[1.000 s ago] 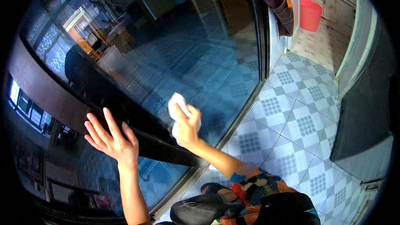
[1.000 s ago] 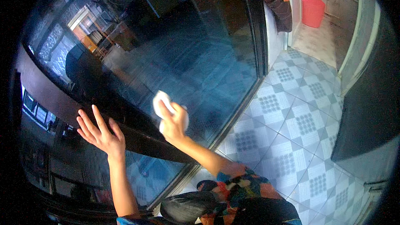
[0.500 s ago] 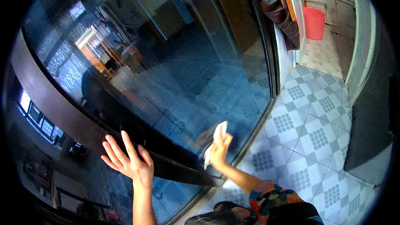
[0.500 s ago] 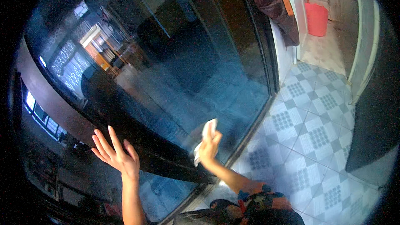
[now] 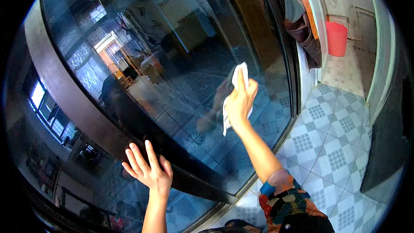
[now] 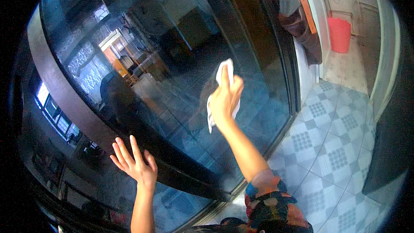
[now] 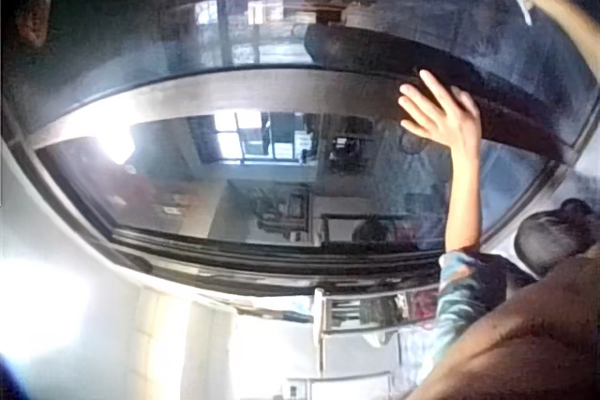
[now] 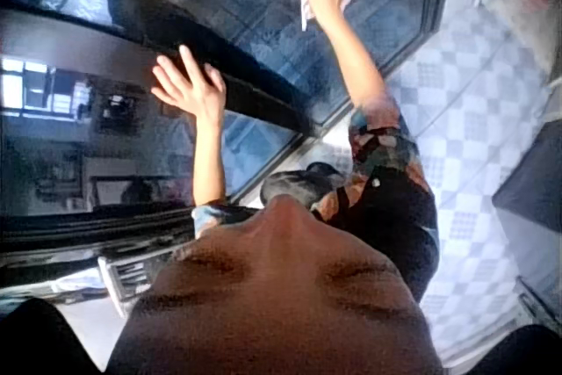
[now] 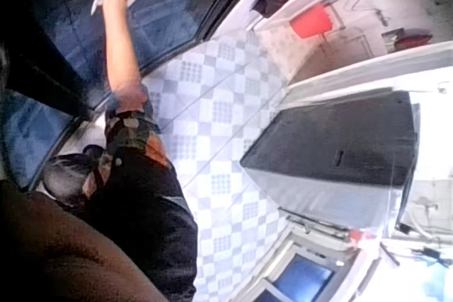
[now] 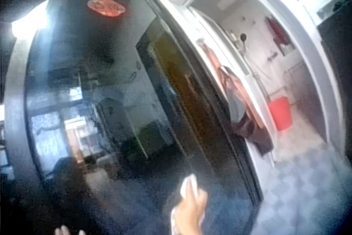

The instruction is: The person cleans a large glass window and its metal frame by hand using a white cloth and a dark gray cloth, wiping the glass surface and the tracks of the sliding door.

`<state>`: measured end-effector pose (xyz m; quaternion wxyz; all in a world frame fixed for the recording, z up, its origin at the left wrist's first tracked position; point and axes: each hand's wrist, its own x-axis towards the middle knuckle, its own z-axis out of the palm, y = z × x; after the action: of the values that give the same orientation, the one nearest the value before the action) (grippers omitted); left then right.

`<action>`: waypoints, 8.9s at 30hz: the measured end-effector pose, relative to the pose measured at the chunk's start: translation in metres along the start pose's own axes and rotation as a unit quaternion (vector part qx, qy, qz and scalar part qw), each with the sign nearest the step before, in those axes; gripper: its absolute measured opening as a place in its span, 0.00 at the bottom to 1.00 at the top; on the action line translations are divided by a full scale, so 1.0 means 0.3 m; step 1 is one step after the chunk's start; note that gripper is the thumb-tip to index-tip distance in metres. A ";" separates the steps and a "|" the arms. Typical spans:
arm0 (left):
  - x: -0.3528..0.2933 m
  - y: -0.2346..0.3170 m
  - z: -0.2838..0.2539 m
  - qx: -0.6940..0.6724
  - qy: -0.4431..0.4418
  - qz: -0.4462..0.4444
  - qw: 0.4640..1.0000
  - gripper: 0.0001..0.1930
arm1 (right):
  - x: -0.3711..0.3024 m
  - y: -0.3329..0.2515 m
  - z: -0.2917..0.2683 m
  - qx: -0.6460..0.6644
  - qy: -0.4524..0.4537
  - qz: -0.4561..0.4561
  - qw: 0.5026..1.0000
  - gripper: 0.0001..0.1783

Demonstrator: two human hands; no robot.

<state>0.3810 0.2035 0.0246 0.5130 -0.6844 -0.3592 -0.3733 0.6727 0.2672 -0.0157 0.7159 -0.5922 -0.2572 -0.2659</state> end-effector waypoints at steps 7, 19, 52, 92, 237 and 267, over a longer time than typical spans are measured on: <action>-0.018 -0.009 0.015 0.017 -0.006 0.002 1.000 0.26 | -0.159 -0.330 -0.088 0.086 -0.138 -0.351 0.922 0.30; -0.027 -0.013 0.029 -0.018 0.018 -0.001 1.000 0.28 | -0.111 -0.364 -0.058 0.076 -0.135 -0.284 0.946 0.28; -0.025 -0.005 0.027 -0.025 0.022 -0.003 0.999 0.27 | 0.259 -1.048 0.079 0.133 -0.035 -0.447 0.884 0.28; -0.052 -0.017 0.037 -0.023 0.015 -0.001 1.000 0.29 | 0.610 -1.192 0.223 0.037 -0.028 -0.390 0.920 0.23; -1.230 -1.160 -0.767 -0.282 0.605 -0.680 0.304 0.24 | -2.012 -1.583 -0.260 0.296 -0.172 -0.664 0.665 0.28; -1.377 -1.194 -0.876 -0.297 0.644 -0.652 0.267 0.16 | -2.205 -0.372 -0.396 0.125 -0.487 -0.859 0.094 0.17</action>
<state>-0.1613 -0.0190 -0.1321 -0.0784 0.1401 -0.1010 -0.9819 0.1222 0.1830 -0.4079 -0.2126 0.1251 -0.9150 -0.3192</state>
